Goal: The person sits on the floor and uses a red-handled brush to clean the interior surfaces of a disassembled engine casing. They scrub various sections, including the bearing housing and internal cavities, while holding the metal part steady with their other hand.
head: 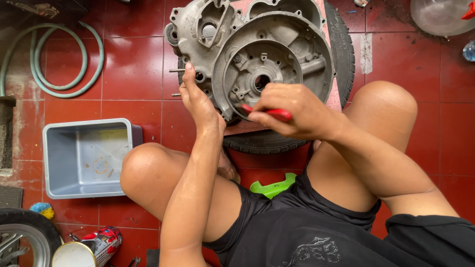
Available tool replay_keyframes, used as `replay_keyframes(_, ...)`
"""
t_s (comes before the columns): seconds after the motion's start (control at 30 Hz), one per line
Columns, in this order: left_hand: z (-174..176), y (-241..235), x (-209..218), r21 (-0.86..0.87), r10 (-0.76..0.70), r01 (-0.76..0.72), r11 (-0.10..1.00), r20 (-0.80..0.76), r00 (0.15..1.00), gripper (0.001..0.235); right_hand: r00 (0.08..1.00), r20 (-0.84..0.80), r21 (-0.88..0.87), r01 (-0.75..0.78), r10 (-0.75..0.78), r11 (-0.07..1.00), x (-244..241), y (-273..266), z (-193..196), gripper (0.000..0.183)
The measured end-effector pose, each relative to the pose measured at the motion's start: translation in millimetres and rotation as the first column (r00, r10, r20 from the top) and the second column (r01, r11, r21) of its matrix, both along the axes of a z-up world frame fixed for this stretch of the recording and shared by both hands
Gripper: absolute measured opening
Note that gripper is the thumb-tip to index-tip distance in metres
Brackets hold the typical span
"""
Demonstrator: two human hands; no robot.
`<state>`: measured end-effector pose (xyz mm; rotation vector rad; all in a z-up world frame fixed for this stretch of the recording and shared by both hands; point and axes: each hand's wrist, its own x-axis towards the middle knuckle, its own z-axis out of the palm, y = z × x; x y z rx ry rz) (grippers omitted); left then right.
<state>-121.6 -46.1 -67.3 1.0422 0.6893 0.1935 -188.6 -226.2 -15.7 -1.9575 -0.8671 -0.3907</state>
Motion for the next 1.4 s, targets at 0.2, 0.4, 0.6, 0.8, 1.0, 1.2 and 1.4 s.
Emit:
replay_keyframes(0.2, -6, 0, 1, -0.02, 0.004, -0.004, 1.0, -0.001, 1.0, 0.056, 1.0, -0.008, 0.034, 0.027, -0.027, 0.999, 1, 4, -2, 0.014)
replay_keyframes(0.4, -10, 1, 3, 0.0, -0.011, 0.011, 1.0, -0.012, 1.0, 0.054, 0.997, 0.024, 0.061, 0.075, -0.077, 0.995, 6, -6, -18, 0.016)
replay_keyframes(0.6, -5, -2, 2, -0.01, 0.012, -0.012, 1.0, -0.008, 1.0, 0.056, 0.973, -0.223, 0.268, 0.002, 0.059, 0.963, 10, -20, -4, 0.026)
replay_keyframes(0.8, -6, 3, 2, -0.005, -0.019, 0.019, 1.0, -0.025, 1.0, 0.057, 0.972, -0.232, 0.169, 0.082, -0.041, 0.982, 7, -6, -11, 0.011)
replay_keyframes(1.0, 39, -7, -4, 0.052, -0.099, 0.111, 0.992, -0.197, 0.975, 0.067, 0.911, 0.132, -0.043, 0.398, -0.39, 0.916, 19, -25, -6, 0.019)
replay_keyframes(1.2, 37, -9, -2, -0.016, -0.054, 0.052, 0.998, -0.162, 0.985, 0.058, 0.99, -0.072, -0.17, -0.134, 0.124, 0.976, 7, -7, -5, 0.038)
replay_keyframes(1.4, 31, -7, -2, 0.004, -0.051, 0.052, 0.999, -0.141, 0.989, 0.052, 0.956, -0.1, 0.209, 0.29, -0.274, 0.934, 22, -32, -7, 0.013)
